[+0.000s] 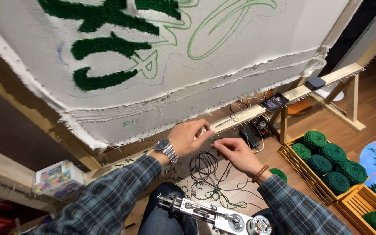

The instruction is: Tufting a rug design with green yarn using a tufting gun and adjusting the yarn manually.

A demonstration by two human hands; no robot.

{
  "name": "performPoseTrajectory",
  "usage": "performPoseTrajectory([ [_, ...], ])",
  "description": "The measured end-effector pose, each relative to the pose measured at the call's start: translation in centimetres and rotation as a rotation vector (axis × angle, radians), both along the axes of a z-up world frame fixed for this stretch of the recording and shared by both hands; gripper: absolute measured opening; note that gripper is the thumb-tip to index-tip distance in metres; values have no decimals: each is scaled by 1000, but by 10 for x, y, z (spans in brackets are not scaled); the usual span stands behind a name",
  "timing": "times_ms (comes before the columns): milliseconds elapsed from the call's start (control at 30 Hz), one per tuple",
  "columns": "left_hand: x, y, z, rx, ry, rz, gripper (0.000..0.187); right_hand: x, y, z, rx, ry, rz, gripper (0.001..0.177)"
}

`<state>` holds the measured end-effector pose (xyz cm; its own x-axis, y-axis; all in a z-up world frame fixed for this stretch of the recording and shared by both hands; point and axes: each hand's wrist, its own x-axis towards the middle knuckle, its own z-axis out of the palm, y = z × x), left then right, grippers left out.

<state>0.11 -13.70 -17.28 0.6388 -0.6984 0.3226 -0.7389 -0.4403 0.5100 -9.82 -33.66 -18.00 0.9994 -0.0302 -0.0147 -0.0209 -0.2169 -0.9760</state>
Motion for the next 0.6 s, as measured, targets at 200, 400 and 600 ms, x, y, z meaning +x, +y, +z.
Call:
performPoseTrajectory([
  [200,-29,29,21,233,-82,-26,28,-18,26,23,-168,-39,120,20],
  [400,-44,45,5,363,-136,-78,25,-49,45,50,-294,-42,155,20],
  [600,-88,59,-24,393,-63,-129,25,-76,45,12,-527,47,322,16],
])
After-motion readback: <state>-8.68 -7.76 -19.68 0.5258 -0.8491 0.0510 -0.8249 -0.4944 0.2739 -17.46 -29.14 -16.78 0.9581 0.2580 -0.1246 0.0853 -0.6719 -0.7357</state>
